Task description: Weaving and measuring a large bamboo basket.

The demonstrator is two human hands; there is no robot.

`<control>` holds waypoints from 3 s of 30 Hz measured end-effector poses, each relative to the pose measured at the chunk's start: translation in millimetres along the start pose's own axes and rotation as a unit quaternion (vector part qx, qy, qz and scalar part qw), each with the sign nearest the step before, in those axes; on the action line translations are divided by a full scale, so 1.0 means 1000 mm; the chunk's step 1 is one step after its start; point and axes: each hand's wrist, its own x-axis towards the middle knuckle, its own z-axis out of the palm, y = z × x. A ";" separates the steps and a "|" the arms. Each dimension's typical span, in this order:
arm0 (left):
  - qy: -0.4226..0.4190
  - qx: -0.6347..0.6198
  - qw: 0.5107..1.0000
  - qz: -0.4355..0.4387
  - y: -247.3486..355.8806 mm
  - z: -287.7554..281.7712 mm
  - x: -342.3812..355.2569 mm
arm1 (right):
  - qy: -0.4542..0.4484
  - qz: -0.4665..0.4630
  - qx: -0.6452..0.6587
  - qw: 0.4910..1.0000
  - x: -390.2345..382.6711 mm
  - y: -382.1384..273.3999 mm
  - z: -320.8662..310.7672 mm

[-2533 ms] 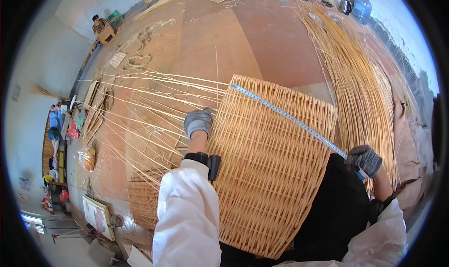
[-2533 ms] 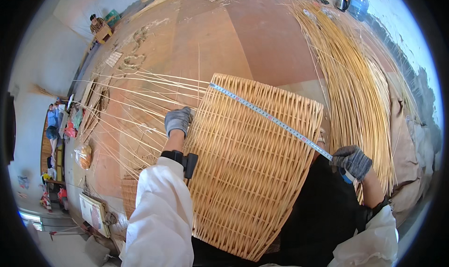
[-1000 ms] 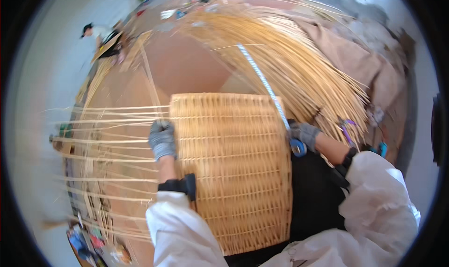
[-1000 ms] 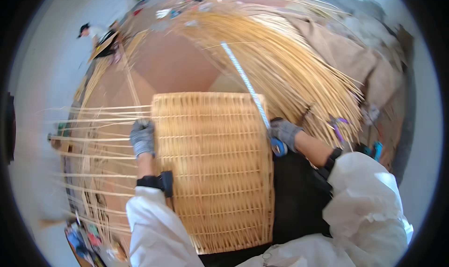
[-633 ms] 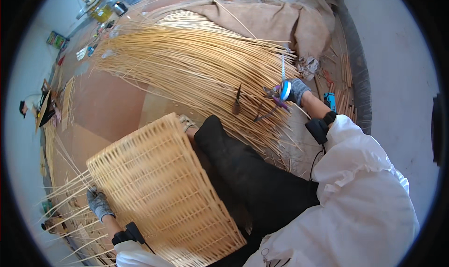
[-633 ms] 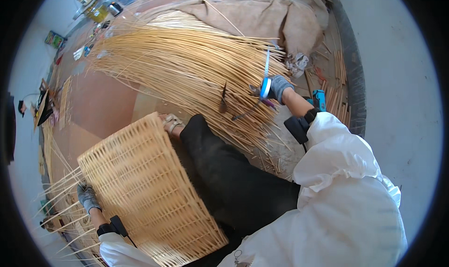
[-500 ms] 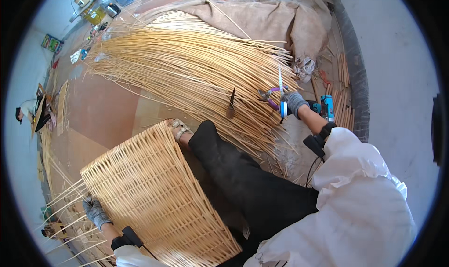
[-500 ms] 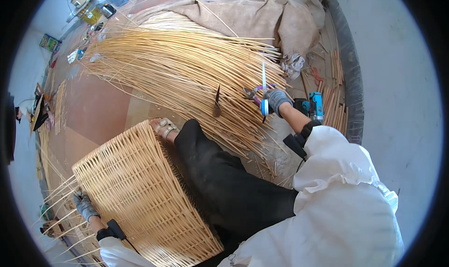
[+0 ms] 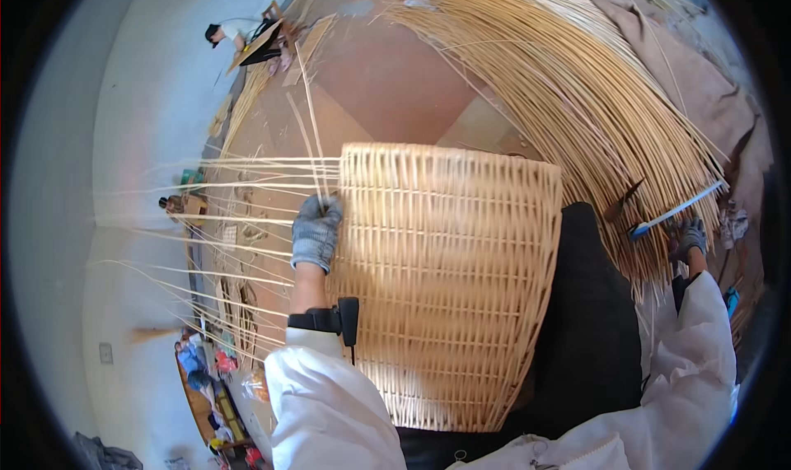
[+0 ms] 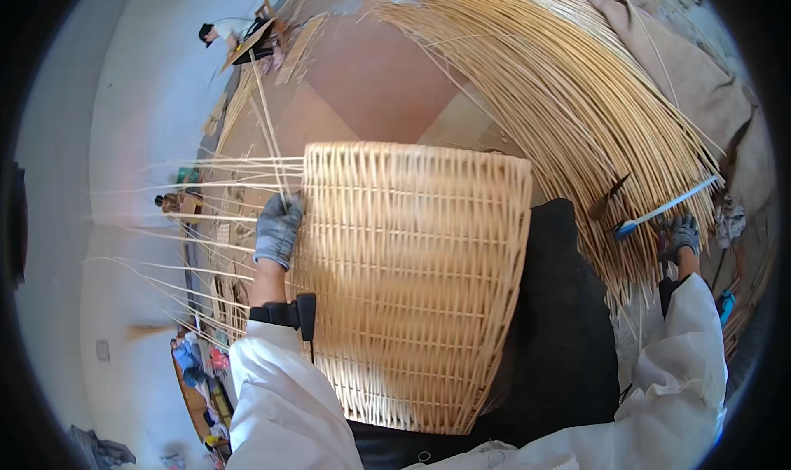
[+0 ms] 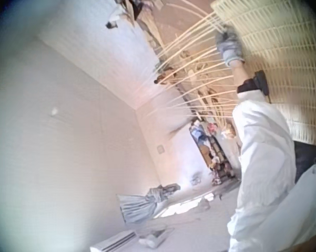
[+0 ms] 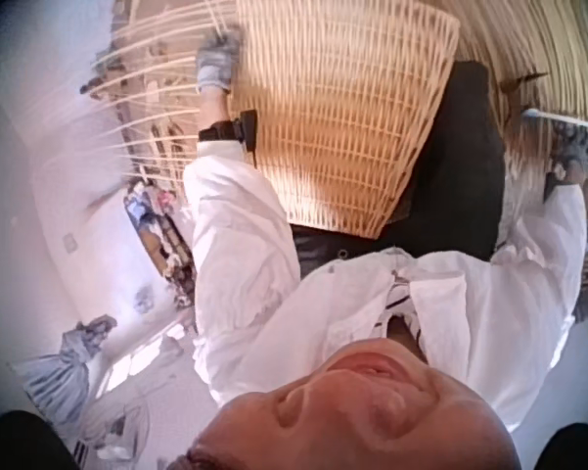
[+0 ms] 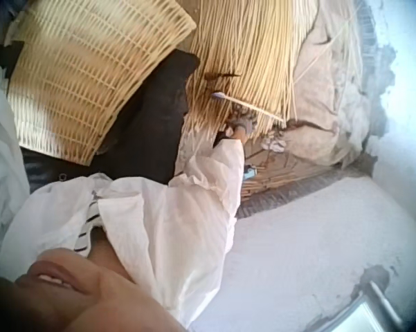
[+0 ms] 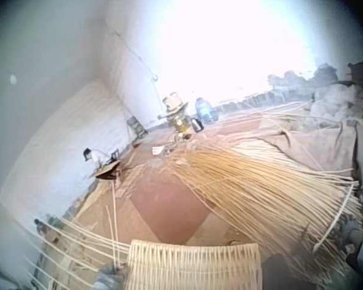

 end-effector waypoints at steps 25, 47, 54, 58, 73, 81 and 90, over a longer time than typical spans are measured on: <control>-0.134 -0.105 0.985 -0.009 -0.019 -0.014 0.002 | -0.174 -0.456 0.373 0.789 -0.169 -0.193 -0.091; -0.070 -0.275 0.956 -0.076 -0.024 -0.051 -0.020 | 0.384 -0.519 0.013 0.763 -0.314 -0.388 -0.161; -0.071 -0.529 0.823 -0.194 -0.025 -0.062 -0.038 | 0.225 -0.537 -0.007 0.813 -0.317 -0.367 -0.142; -0.069 -0.492 0.849 -0.177 -0.012 -0.062 -0.042 | 0.374 -0.593 0.016 0.713 -0.316 -0.378 -0.135; -0.079 -0.451 0.876 -0.150 0.009 -0.084 -0.053 | 0.269 -0.601 0.057 0.750 -0.313 -0.383 -0.119; -0.279 0.299 0.910 -0.074 -0.018 -0.084 -0.084 | 0.162 -0.542 0.144 0.812 -0.306 -0.338 -0.106; -0.225 0.203 0.948 -0.095 -0.049 -0.070 -0.078 | 0.216 -0.588 0.100 0.773 -0.320 -0.333 -0.085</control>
